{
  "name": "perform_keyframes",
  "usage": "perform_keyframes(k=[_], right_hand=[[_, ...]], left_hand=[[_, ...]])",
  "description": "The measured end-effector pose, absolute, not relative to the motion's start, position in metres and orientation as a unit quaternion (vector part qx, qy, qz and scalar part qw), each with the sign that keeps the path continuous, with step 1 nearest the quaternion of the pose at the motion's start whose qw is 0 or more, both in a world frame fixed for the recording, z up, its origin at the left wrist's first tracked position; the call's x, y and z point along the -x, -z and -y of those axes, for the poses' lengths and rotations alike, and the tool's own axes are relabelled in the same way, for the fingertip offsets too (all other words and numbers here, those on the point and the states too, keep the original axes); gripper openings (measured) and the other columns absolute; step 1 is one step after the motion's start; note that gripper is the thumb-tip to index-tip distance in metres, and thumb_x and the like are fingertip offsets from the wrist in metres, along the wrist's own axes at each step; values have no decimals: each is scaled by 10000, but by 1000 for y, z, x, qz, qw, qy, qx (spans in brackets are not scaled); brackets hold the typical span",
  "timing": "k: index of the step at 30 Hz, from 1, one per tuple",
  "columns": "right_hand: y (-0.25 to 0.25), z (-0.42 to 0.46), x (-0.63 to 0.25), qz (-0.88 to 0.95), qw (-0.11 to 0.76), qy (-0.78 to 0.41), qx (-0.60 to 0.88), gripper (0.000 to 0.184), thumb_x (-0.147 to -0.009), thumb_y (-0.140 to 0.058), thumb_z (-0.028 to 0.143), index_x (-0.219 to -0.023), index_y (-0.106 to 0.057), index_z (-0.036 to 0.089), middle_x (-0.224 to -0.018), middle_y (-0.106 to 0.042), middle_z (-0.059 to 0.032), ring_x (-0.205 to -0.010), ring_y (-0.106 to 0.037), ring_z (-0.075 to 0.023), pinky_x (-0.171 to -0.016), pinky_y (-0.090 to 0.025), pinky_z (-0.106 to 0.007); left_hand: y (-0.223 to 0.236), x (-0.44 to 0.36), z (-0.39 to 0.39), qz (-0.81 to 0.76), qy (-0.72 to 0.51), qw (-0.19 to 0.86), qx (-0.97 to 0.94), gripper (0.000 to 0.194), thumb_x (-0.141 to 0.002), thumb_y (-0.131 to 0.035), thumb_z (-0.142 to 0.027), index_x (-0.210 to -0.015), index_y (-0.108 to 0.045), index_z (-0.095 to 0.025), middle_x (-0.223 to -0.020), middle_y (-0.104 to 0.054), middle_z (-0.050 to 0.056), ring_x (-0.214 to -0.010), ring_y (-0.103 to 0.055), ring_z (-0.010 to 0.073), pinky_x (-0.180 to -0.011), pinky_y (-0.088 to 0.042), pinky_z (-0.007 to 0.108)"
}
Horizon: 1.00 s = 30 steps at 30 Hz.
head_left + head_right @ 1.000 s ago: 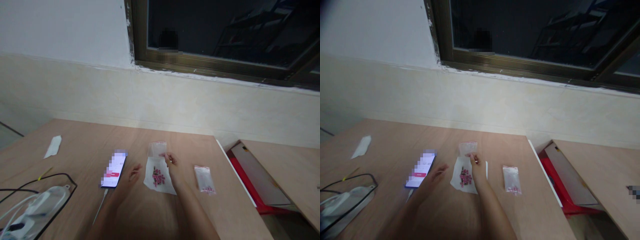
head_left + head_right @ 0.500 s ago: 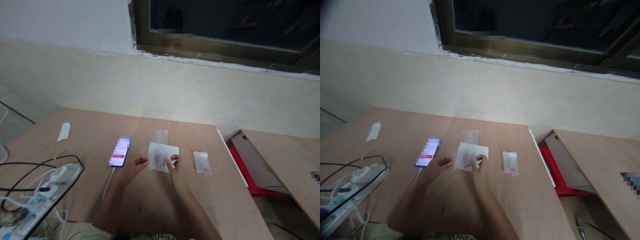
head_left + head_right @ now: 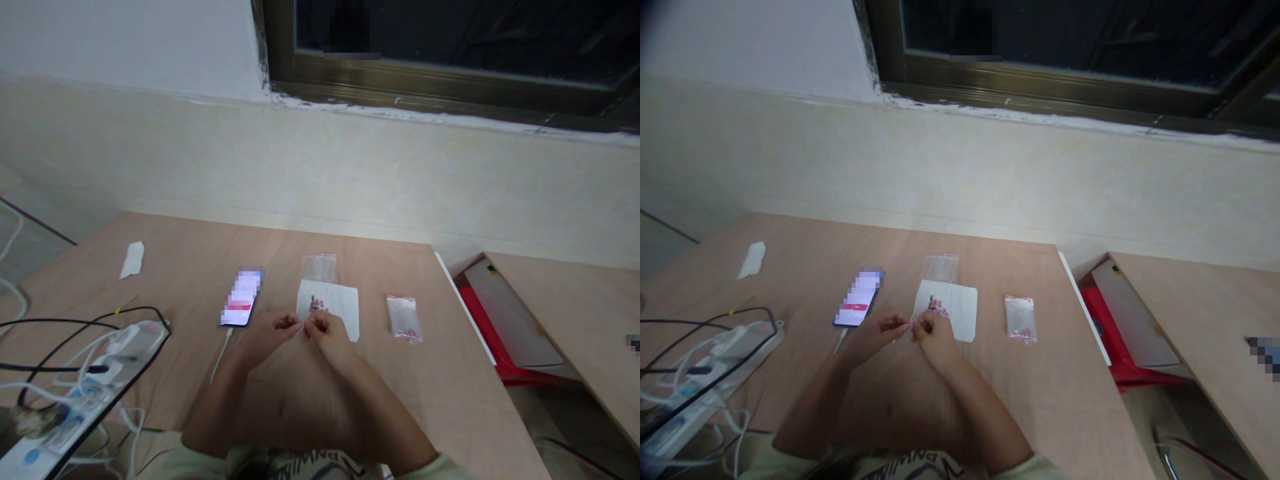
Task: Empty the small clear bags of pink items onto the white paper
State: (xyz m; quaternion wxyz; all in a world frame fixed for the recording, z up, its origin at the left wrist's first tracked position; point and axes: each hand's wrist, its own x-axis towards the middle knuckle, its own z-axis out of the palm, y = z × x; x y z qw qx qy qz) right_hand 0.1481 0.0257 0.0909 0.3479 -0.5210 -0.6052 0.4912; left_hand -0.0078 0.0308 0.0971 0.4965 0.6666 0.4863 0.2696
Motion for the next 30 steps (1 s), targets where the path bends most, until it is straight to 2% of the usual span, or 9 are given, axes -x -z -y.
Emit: perform_keyframes(k=[8,10,13,16,20,23,26,28,30], right_hand=[[-91,-30,-143,580,359,-462,567,146,-616,-452,114,-491,-416,179,-467,-423,51,-467,-381,-77,-460,-278,-198],[-94,-29,-141,589,352,-478,548,138,-612,-446,107,-494,-428,175,-465,-424,54,-466,-377,-75,-459,-277,-195],[-99,-26,-141,595,347,-512,514,143,-617,-434,97,-497,-436,175,-453,-428,57,-453,-372,-73,-448,-266,-194],[-100,-23,-146,577,350,-523,521,163,-621,-438,98,-480,-425,178,-450,-435,57,-450,-385,-75,-452,-271,-198],[-90,-20,-154,537,355,-546,536,201,-664,-451,157,-465,-430,181,-435,-455,51,-448,-403,-78,-473,-308,-203],[-81,-18,-156,502,356,-583,531,252,-708,-456,270,-472,-447,182,-432,-460,43,-424,-375,-75,-453,-289,-207],[-71,-17,-160,463,348,-632,515,257,-725,-438,352,-535,-474,183,-460,-481,37,-392,-343,-76,-417,-258,-211],[-64,-20,-166,459,370,-612,527,233,-728,-444,365,-596,-497,181,-519,-512,27,-415,-373,-86,-432,-287,-216],[-54,-26,-175,486,406,-521,572,181,-712,-488,340,-659,-529,172,-609,-546,6,-505,-444,-107,-504,-349,-231]], left_hand=[[-98,13,-43,-553,-286,353,-698,86,-695,-503,-235,-650,-534,-169,-640,-564,-12,-626,-550,131,-624,-471,258],[-99,11,-41,-522,-272,329,-738,125,-671,-518,-190,-785,-564,-168,-792,-607,25,-761,-572,161,-723,-479,299],[-101,9,-38,-462,-250,339,-780,441,-661,-466,-88,-1092,-498,-174,-1132,-553,80,-1068,-496,189,-928,-401,360],[-102,11,-35,-453,-222,370,-780,521,-670,-355,-13,-1149,-476,-177,-1241,-500,73,-1189,-408,166,-1032,-292,377],[-107,15,-30,-436,-181,405,-783,370,-753,-438,-143,-1109,-525,-189,-1233,-517,64,-1187,-419,192,-1028,-307,364],[-108,15,-23,-428,-169,420,-782,529,-692,-602,-312,-1186,-473,-172,-1263,-488,92,-1167,-438,237,-988,-361,339],[-103,13,-21,-447,-176,403,-779,576,-653,-642,-370,-1171,-489,-167,-1239,-508,100,-1146,-453,259,-978,-366,339],[-98,12,-22,-469,-182,382,-775,520,-668,-626,-378,-1134,-513,-176,-1206,-531,93,-1124,-470,253,-972,-368,354],[-94,11,-25,-492,-190,360,-769,478,-667,-626,-367,-1098,-527,-186,-1170,-554,84,-1103,-482,249,-966,-367,384]])
